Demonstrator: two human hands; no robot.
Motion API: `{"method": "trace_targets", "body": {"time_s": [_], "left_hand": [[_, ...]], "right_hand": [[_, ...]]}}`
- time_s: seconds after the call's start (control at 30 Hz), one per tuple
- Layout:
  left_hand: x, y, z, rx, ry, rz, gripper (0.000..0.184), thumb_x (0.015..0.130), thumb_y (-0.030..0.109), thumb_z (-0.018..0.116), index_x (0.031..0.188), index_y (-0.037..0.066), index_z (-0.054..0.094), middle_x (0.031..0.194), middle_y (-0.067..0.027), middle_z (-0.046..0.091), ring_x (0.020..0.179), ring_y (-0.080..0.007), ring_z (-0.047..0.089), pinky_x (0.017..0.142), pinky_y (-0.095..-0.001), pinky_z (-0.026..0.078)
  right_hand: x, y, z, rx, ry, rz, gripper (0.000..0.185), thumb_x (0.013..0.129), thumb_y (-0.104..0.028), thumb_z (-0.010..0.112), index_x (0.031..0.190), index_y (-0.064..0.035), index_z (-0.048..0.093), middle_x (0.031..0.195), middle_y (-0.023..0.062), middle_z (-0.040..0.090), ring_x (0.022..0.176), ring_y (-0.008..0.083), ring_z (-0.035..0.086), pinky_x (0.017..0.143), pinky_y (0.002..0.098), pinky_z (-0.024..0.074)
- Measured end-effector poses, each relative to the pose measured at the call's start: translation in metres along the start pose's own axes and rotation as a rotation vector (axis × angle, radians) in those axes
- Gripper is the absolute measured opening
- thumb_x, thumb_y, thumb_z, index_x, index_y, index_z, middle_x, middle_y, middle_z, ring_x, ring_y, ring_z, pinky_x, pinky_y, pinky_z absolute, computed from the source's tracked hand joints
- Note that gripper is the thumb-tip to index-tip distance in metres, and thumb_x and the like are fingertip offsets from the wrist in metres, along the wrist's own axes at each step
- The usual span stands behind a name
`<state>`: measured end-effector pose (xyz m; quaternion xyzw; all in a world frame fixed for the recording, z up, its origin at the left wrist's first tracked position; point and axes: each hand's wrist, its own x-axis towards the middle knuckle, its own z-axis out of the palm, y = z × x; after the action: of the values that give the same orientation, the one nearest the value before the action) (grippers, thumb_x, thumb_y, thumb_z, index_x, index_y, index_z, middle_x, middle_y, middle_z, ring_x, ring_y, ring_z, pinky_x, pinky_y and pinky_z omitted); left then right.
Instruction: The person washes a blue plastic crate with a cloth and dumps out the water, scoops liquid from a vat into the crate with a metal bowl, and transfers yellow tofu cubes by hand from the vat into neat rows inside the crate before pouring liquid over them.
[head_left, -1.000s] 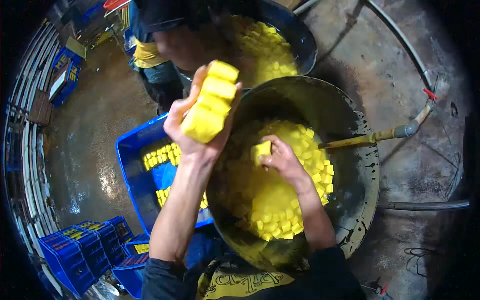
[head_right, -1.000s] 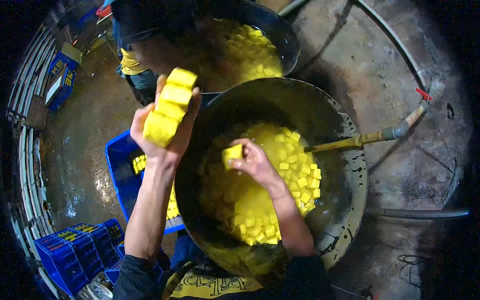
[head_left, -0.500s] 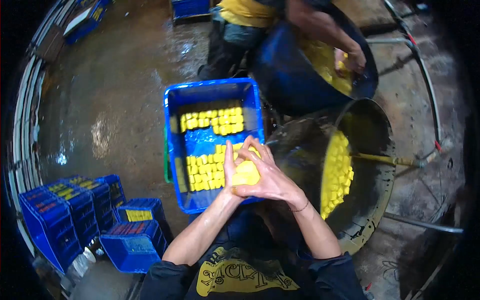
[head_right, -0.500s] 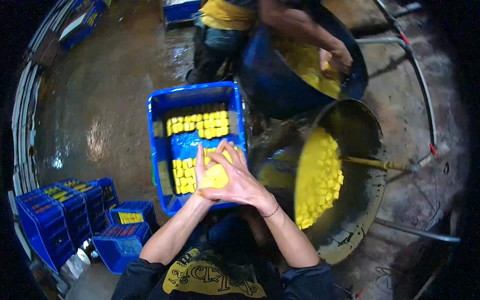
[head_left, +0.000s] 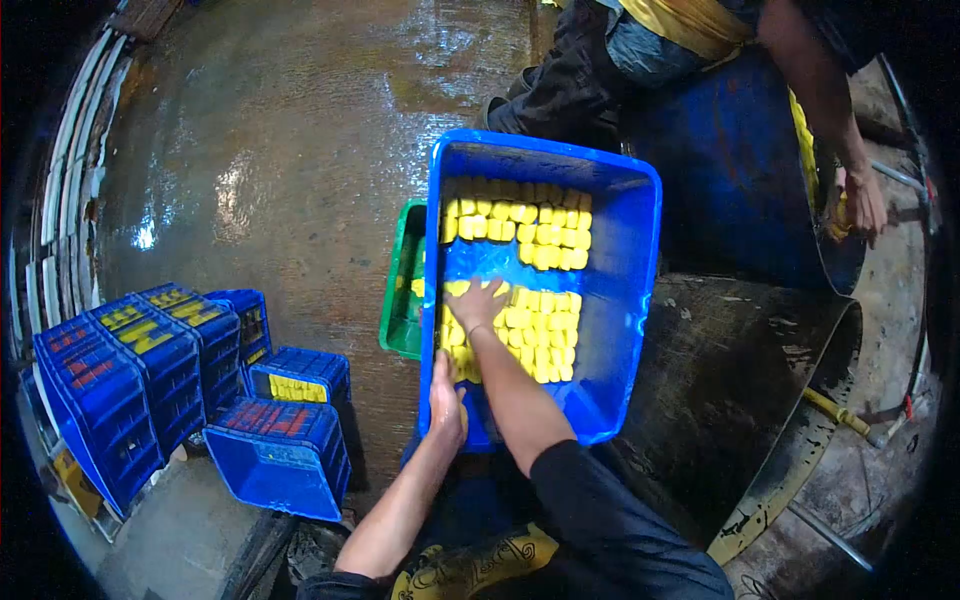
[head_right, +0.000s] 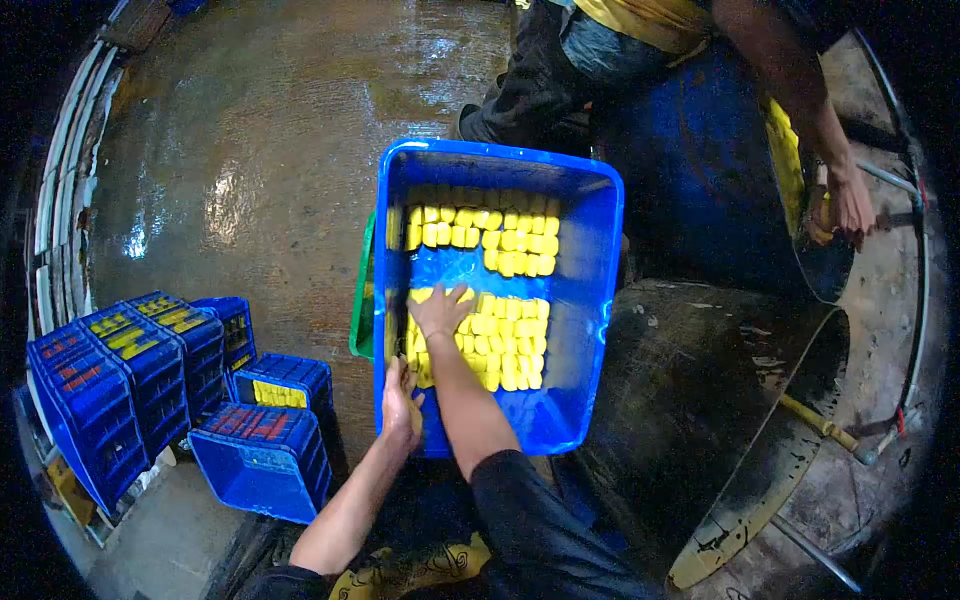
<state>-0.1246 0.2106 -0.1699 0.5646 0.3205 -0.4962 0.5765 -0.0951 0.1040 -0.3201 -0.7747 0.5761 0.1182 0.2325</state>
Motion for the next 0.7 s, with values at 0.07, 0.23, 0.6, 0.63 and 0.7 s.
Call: {"method": "trace_targets", "body": {"time_s": [0.07,0.23,0.6,0.63,0.7], "left_hand": [[0.002,-0.001,-0.003,0.055,0.020,-0.002,0.076,0.089,0.059,0.043,0.143,0.009,0.028,0.146,-0.0081,0.032,0.135,-0.0220,0.027,0.106,-0.0443,0.017],[0.019,-0.009,0.005,0.073,-0.104,0.174,0.056,0.090,0.046,0.049,0.130,0.007,0.049,0.125,-0.0071,0.053,0.110,-0.0195,0.049,0.092,-0.0336,0.038],[-0.261,0.018,0.313,0.685,-1.152,1.150,0.018,0.083,0.006,0.060,0.100,0.000,0.058,0.102,-0.0090,0.058,0.095,-0.0172,0.056,0.083,-0.0284,0.045],[-0.278,0.000,0.341,0.801,-1.276,1.203,0.018,0.082,0.005,0.061,0.099,-0.001,0.058,0.103,-0.0105,0.058,0.092,-0.0173,0.056,0.081,-0.0290,0.046],[-0.303,-0.046,0.394,1.107,-1.483,1.293,0.017,0.078,0.001,0.062,0.094,-0.002,0.058,0.093,-0.0132,0.059,0.084,-0.0197,0.059,0.077,-0.0305,0.048]], "right_hand": [[-0.011,-0.001,0.012,-0.028,-0.023,0.088,0.075,0.072,-0.057,0.065,0.123,-0.0026,0.054,0.135,0.0276,0.039,0.135,0.0421,0.019,0.107,0.0583,0.0204],[0.032,0.073,-0.073,0.665,-0.624,-0.110,0.076,0.079,-0.057,0.060,0.131,-0.0022,0.048,0.130,0.0213,0.050,0.118,0.0308,0.050,0.102,0.0350,0.0367],[-0.225,0.247,-0.521,1.016,0.419,-0.494,0.025,0.087,-0.012,0.061,0.107,0.0006,0.059,0.106,0.0119,0.062,0.100,0.0169,0.059,0.089,0.0308,0.0455],[-0.225,0.283,-0.528,0.958,0.470,-0.347,0.022,0.085,-0.012,0.061,0.104,0.0005,0.059,0.104,0.0123,0.062,0.099,0.0177,0.060,0.088,0.0312,0.0461],[-0.214,0.359,-0.530,0.831,0.463,-0.088,0.019,0.082,-0.011,0.062,0.097,-0.0001,0.060,0.101,0.0132,0.063,0.097,0.0202,0.061,0.085,0.0326,0.0478]]}}
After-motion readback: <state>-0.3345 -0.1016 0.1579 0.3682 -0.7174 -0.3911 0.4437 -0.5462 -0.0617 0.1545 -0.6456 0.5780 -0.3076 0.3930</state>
